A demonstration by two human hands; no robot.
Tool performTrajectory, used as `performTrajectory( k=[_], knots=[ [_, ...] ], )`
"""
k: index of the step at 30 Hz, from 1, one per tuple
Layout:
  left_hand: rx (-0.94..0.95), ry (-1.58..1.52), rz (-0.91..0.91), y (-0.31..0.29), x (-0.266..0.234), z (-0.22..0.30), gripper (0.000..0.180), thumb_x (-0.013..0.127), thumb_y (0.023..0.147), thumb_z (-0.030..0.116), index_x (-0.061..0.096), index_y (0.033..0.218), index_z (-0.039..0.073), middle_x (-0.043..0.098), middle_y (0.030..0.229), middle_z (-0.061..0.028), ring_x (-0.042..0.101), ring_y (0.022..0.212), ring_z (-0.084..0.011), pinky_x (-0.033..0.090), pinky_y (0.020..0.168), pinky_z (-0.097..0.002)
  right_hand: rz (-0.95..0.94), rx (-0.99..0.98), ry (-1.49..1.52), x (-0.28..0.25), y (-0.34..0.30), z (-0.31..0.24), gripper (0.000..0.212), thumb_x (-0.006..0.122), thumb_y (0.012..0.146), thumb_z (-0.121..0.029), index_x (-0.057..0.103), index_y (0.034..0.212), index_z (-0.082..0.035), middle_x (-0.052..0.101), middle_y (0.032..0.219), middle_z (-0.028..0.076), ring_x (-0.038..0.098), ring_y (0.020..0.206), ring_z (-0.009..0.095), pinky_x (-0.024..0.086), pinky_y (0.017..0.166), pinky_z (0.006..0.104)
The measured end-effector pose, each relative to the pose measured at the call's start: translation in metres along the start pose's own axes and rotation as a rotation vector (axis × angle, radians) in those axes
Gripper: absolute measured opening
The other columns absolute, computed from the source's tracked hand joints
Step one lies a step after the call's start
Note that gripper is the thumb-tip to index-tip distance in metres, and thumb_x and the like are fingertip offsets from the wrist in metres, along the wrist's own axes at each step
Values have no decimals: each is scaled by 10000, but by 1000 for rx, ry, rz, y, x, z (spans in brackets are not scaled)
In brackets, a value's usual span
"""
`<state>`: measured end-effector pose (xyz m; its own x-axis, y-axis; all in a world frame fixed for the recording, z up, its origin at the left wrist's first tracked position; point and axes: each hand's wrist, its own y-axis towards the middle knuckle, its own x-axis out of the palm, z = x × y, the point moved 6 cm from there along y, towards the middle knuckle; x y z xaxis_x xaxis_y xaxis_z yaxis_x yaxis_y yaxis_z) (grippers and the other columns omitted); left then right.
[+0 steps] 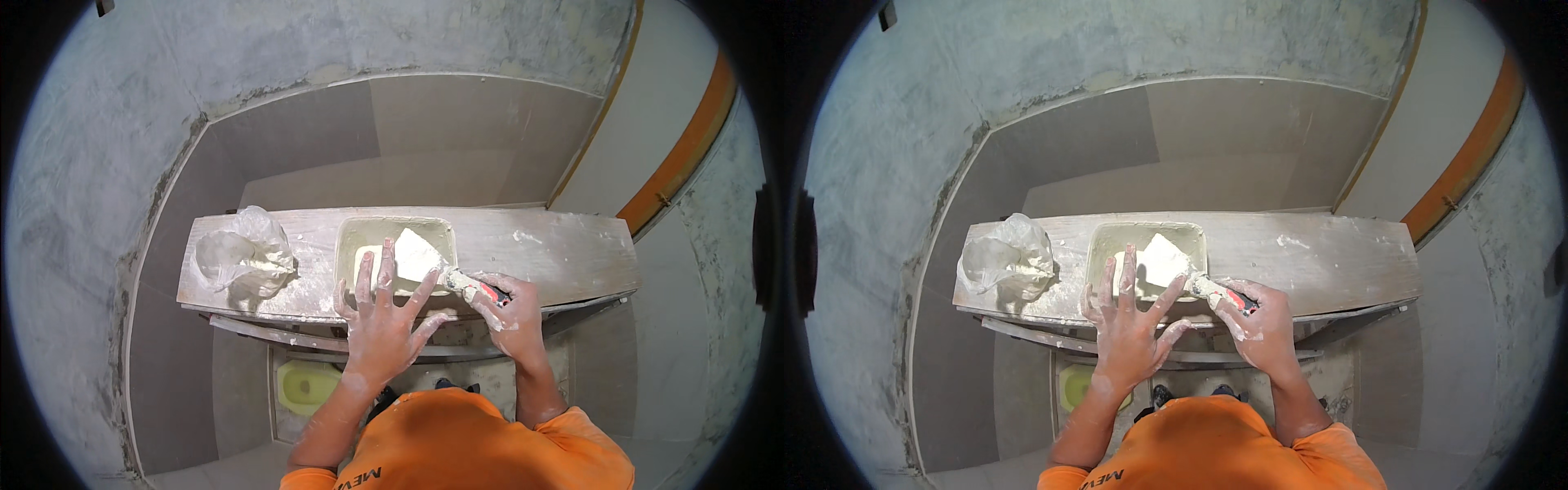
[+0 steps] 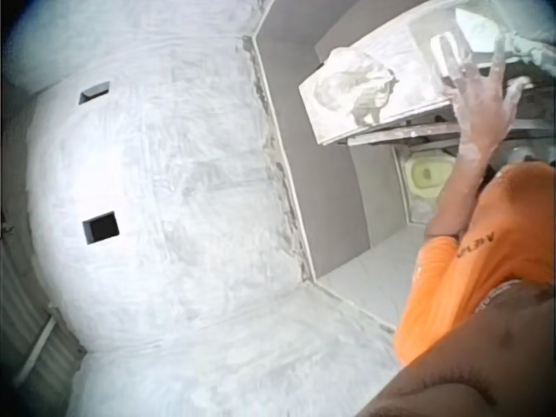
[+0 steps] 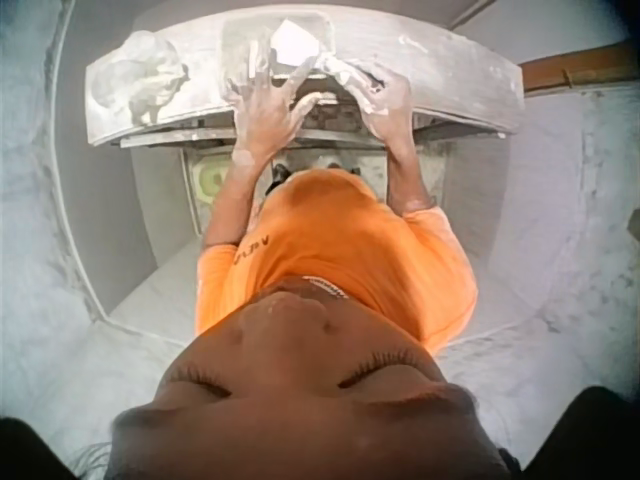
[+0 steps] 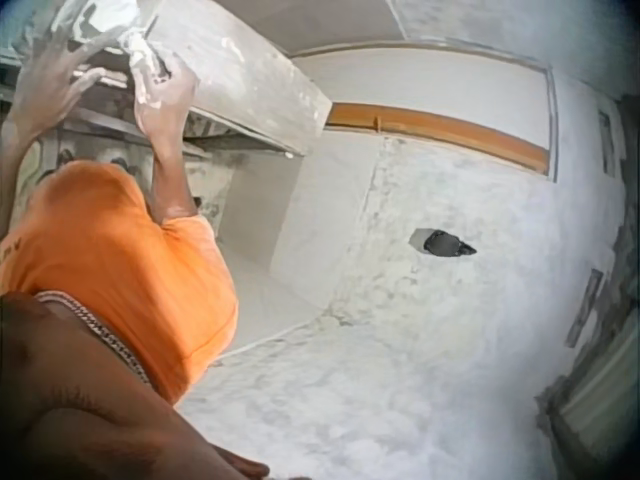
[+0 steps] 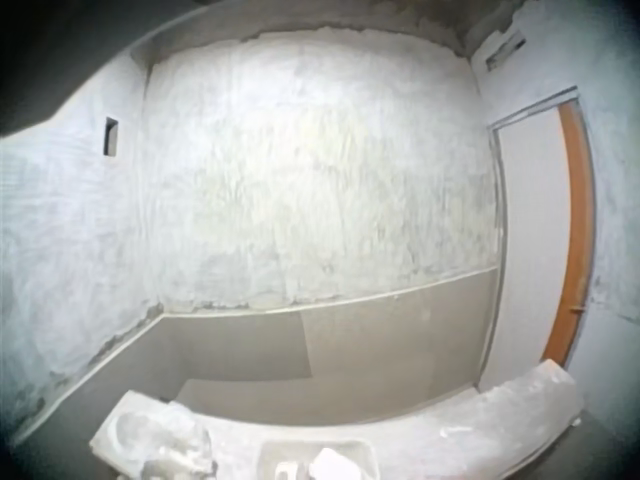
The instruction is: The person applies compound to a wall corner using a putty knife and a plastic container, spreading the material along the joint before refilling the tool.
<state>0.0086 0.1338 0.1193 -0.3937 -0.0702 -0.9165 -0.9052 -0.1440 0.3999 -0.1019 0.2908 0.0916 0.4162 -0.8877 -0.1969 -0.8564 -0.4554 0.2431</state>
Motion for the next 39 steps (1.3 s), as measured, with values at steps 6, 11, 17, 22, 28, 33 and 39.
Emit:
performTrajectory(
  k=[6, 11, 17, 22, 28, 33, 39],
  knots=[
    [-18, 160, 46, 3, -7, -4, 541, 608, 897, 629, 592, 1375, 376, 260, 1651, -138, 203, 1509, -356, 93, 1142, -648, -49, 26, 52, 2, -5, 2, 292, 737, 844, -121, 717, 1082, 48, 742, 945, 193, 701, 797, 212, 531, 766, 309],
    [-21, 145, 22, 5, -8, -3, 524, 636, 903, 556, 602, 1391, 365, 243, 1657, -151, 168, 1524, -389, 67, 1148, -671, -74, 77, 37, -1, -2, 0, 286, 733, 843, -113, 717, 1077, 51, 739, 930, 186, 695, 802, 203, 527, 769, 310],
    [-85, 125, -12, 7, -3, -10, 521, 640, 907, 542, 610, 1386, 340, 235, 1660, -153, 157, 1525, -394, 57, 1142, -685, -98, 10, 16, -6, -4, -4, 296, 734, 840, -110, 716, 1089, 49, 739, 934, 190, 696, 795, 198, 528, 763, 306],
    [-73, -30, -6, 13, -3, 5, 527, 624, 918, 540, 613, 1391, 310, 186, 1674, -154, 131, 1525, -405, 85, 1131, -700, -88, -34, -39, -4, 7, -8, 307, 737, 834, -115, 718, 1095, 46, 736, 919, 213, 711, 765, 229, 534, 746, 312],
    [-131, 61, -25, 23, 2, -9, 543, 583, 936, 554, 643, 1367, 230, 190, 1673, -150, 109, 1527, -411, 69, 1137, -705, -113, -89, -11, -4, 6, -10, 295, 743, 823, -129, 731, 1070, 32, 732, 889, 214, 717, 743, 277, 537, 704, 327],
    [-160, 90, -48, 28, -5, -6, 548, 588, 930, 556, 655, 1352, 213, 193, 1675, -141, 111, 1527, -414, 58, 1133, -709, -72, -88, -35, -8, 0, -14, 286, 744, 815, -130, 738, 1056, 23, 715, 848, 221, 704, 710, 290, 529, 678, 334],
    [-54, -33, -91, 28, -1, 16, 570, 604, 918, 556, 630, 1376, 218, 197, 1681, -105, 103, 1531, -418, 50, 1115, -729, -22, -190, -43, -7, 9, -8, 310, 752, 809, -126, 724, 1069, 40, 712, 840, 220, 698, 710, 306, 536, 694, 348]
  ],
)
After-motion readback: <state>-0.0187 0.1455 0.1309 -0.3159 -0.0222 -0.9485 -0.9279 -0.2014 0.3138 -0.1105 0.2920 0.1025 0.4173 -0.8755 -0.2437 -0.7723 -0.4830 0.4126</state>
